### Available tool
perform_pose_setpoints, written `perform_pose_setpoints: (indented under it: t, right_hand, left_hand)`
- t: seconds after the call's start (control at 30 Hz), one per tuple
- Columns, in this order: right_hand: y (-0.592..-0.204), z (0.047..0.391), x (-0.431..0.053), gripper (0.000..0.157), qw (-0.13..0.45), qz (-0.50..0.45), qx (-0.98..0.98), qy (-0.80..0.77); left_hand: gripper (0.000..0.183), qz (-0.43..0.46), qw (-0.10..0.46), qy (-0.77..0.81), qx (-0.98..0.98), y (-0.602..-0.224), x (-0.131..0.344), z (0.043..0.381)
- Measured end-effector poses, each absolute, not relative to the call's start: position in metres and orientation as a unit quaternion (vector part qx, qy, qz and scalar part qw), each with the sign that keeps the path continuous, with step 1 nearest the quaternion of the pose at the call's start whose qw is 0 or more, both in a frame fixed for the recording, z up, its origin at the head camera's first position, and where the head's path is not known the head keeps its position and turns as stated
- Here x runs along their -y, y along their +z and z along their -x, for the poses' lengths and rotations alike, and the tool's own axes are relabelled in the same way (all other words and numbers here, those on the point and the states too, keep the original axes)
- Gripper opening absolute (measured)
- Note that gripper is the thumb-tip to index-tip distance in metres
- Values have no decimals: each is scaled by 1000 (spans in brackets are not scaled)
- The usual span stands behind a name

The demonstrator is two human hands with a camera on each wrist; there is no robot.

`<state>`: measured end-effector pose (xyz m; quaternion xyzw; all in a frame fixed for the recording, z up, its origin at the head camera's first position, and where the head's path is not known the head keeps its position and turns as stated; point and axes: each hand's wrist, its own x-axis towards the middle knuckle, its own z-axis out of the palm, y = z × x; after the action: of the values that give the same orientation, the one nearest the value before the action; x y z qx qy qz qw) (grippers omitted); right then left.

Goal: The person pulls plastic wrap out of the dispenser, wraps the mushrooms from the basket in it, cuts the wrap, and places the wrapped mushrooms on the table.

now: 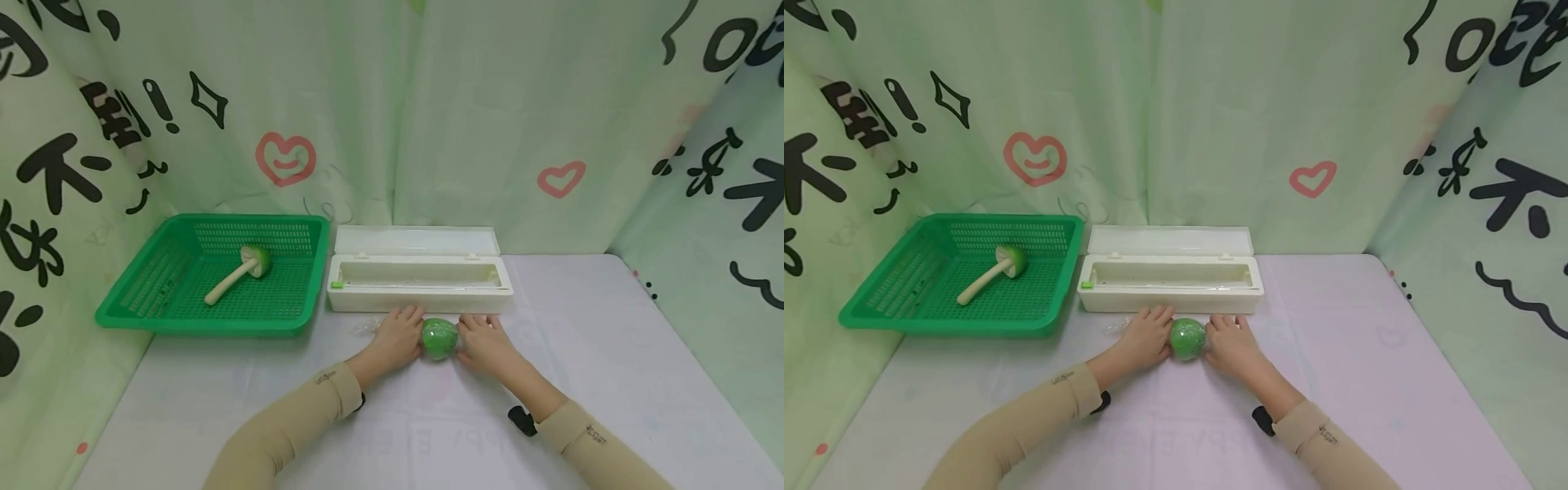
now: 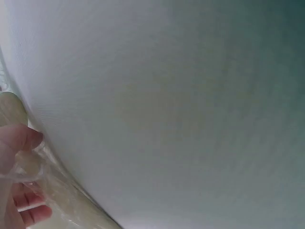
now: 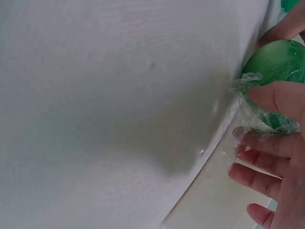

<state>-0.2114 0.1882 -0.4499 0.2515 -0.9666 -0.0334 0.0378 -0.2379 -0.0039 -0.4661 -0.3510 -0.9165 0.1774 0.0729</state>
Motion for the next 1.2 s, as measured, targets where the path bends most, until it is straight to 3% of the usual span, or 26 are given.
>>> perform_pose_setpoints:
  t: [0.13,0.5,0.8,1.07,1.2]
  right_hand:
    - [-451,210,-187,41,14,-222,974,-38]
    - [-445,207,-190,20,-17,-150,988,-21]
    - [-428,206,-189,8,50,-193,978,67]
    - [-454,206,-186,10,77,-231,955,170]
    - [-467,212,-179,23,74,-240,936,247]
  left_hand:
    - [38,343,83,143,925,-472,1,237]
    - [56,305,60,195,930,-483,-7,234]
    - [54,319,73,273,905,-480,-9,230]
    - [49,304,77,274,909,-483,-7,228]
    - [53,308,81,266,910,-484,-6,228]
